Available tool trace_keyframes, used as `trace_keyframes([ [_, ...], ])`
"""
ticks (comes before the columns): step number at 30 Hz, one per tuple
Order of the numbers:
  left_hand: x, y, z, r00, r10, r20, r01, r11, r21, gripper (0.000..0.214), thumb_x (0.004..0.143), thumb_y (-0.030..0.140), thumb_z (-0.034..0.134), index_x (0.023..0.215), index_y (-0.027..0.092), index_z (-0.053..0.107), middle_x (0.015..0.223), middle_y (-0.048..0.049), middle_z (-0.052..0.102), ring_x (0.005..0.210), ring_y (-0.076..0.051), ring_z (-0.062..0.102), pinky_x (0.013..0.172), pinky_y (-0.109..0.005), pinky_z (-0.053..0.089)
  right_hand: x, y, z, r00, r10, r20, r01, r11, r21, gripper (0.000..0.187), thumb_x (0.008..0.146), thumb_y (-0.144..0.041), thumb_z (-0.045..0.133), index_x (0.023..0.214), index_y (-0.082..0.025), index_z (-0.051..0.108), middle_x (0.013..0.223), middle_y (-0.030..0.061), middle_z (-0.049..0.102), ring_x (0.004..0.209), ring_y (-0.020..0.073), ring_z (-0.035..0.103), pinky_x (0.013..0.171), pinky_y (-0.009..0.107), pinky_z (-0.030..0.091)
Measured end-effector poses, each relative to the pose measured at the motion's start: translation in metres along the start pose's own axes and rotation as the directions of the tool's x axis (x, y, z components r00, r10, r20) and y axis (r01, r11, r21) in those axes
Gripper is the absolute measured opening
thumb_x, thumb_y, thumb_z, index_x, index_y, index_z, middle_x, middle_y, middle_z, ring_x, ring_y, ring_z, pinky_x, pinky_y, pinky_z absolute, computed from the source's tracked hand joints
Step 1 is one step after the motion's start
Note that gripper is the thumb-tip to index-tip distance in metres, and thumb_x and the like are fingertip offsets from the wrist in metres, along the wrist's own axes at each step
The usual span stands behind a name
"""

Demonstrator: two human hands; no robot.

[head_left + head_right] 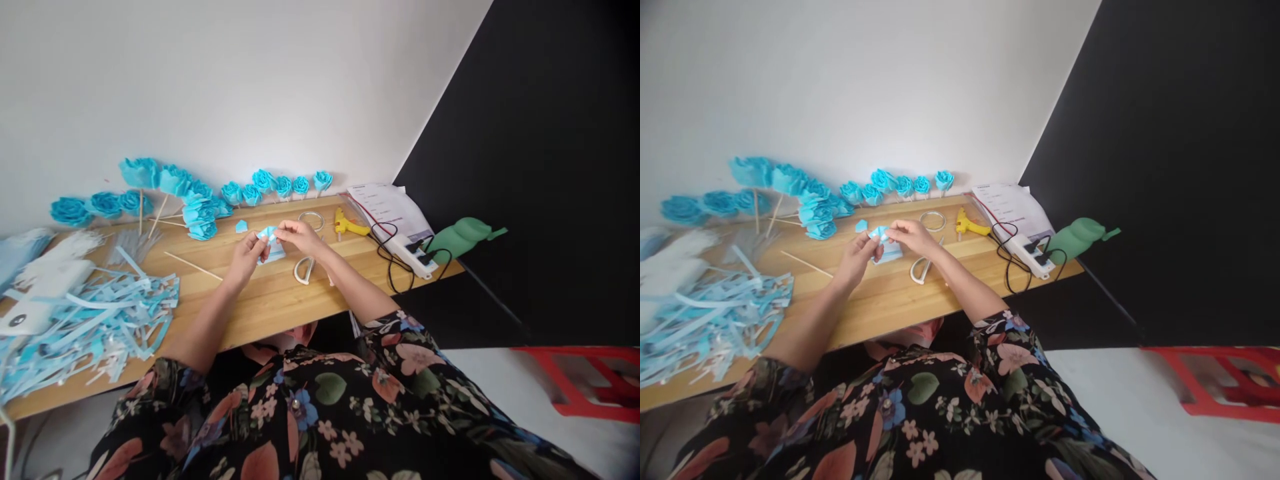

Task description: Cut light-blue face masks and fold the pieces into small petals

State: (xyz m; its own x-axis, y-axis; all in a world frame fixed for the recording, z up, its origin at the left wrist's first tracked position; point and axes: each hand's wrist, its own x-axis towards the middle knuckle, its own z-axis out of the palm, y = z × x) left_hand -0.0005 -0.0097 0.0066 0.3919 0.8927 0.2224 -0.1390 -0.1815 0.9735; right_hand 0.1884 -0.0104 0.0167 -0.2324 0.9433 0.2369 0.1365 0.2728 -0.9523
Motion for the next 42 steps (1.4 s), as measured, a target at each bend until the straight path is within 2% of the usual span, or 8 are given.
trace_keyframes([
  [6, 0.003, -0.002, -0.001, 0.999, -0.046, -0.010, 0.045, 0.998, -0.043, 0.043, 0.083, 0.058, 0.070, 0.074, 0.018, 0.054, 0.057, 0.0024, 0.056, 0.050, -0.009, 0.046, 0.051, -0.023, 0.038, 0.000, 0.005, 0.004, 0.999, -0.041, -0.029, 0.044, 0.996, 0.077, 0.043, 0.090, -0.056, 0.057, 0.078, -0.016, 0.066, 0.078, 0.0013, 0.066, 0.076, 0.0122, 0.056, 0.080, 0.026, 0.045],
  [12, 0.002, -0.008, 0.001, 0.998, -0.053, -0.023, 0.053, 0.999, -0.007, 0.043, 0.082, 0.058, 0.069, 0.074, 0.019, 0.054, 0.054, 0.0032, 0.055, 0.048, -0.009, 0.045, 0.050, -0.023, 0.036, -0.005, 0.015, 0.011, 0.996, -0.028, -0.081, 0.038, 0.991, 0.125, 0.045, 0.086, -0.052, 0.065, 0.119, -0.021, 0.067, 0.085, -0.0003, 0.064, 0.080, 0.0128, 0.058, 0.080, 0.026, 0.047],
  [16, 0.001, -0.010, 0.005, 0.998, -0.068, -0.016, 0.069, 0.994, 0.089, 0.043, 0.080, 0.057, 0.070, 0.070, 0.020, 0.053, 0.051, 0.0045, 0.051, 0.046, -0.009, 0.041, 0.048, -0.023, 0.031, -0.007, 0.015, 0.011, 0.999, -0.019, -0.051, 0.026, 0.988, 0.153, 0.052, 0.083, -0.047, 0.068, 0.129, -0.023, 0.063, 0.087, -0.0005, 0.063, 0.080, 0.0134, 0.058, 0.077, 0.026, 0.047],
  [21, 0.001, -0.010, 0.005, 0.999, -0.026, -0.046, 0.037, 0.964, 0.264, 0.038, 0.078, 0.051, 0.073, 0.065, 0.019, 0.057, 0.051, 0.0050, 0.047, 0.047, -0.008, 0.037, 0.049, -0.024, 0.025, -0.010, 0.013, 0.012, 0.993, -0.029, -0.112, 0.037, 0.997, 0.071, 0.046, 0.084, -0.044, 0.068, 0.124, -0.022, 0.066, 0.082, -0.0022, 0.062, 0.075, 0.0120, 0.056, 0.072, 0.024, 0.046],
  [26, 0.002, -0.004, 0.002, 0.998, -0.069, -0.010, 0.069, 0.988, 0.139, 0.039, 0.078, 0.055, 0.072, 0.068, 0.018, 0.061, 0.056, 0.0008, 0.058, 0.050, -0.010, 0.045, 0.053, -0.024, 0.036, -0.010, 0.014, 0.009, 0.981, -0.071, -0.180, 0.086, 0.993, 0.080, 0.039, 0.090, -0.043, 0.062, 0.122, -0.022, 0.069, 0.073, -0.0033, 0.058, 0.070, 0.0113, 0.054, 0.071, 0.024, 0.045],
  [33, 0.004, -0.004, -0.005, 0.987, -0.159, 0.008, 0.160, 0.984, -0.073, 0.045, 0.078, 0.057, 0.073, 0.062, 0.018, 0.057, 0.053, 0.0009, 0.056, 0.049, -0.009, 0.044, 0.051, -0.024, 0.034, -0.009, 0.019, 0.006, 0.992, -0.058, -0.108, 0.068, 0.993, 0.093, 0.036, 0.087, -0.033, 0.062, 0.121, -0.025, 0.071, 0.112, 0.0031, 0.072, 0.105, 0.0173, 0.065, 0.094, 0.030, 0.049],
  [39, 0.004, -0.004, -0.004, 0.976, -0.215, 0.043, 0.217, 0.975, -0.037, 0.046, 0.074, 0.056, 0.076, 0.059, 0.017, 0.058, 0.051, 0.0007, 0.054, 0.046, -0.008, 0.042, 0.048, -0.024, 0.030, -0.010, 0.019, 0.006, 0.991, -0.132, -0.017, 0.133, 0.984, 0.120, 0.021, 0.079, -0.022, 0.067, 0.099, -0.021, 0.074, 0.122, 0.0055, 0.069, 0.118, 0.0203, 0.062, 0.096, 0.031, 0.049],
  [42, 0.004, -0.006, -0.004, 0.974, -0.224, 0.044, 0.226, 0.974, -0.036, 0.046, 0.074, 0.056, 0.076, 0.058, 0.017, 0.058, 0.050, 0.0006, 0.054, 0.045, -0.008, 0.042, 0.047, -0.024, 0.030, -0.011, 0.017, 0.006, 0.996, -0.075, -0.057, 0.081, 0.992, 0.101, 0.029, 0.078, -0.023, 0.068, 0.106, -0.022, 0.072, 0.123, 0.0050, 0.067, 0.115, 0.0195, 0.062, 0.093, 0.030, 0.051],
])
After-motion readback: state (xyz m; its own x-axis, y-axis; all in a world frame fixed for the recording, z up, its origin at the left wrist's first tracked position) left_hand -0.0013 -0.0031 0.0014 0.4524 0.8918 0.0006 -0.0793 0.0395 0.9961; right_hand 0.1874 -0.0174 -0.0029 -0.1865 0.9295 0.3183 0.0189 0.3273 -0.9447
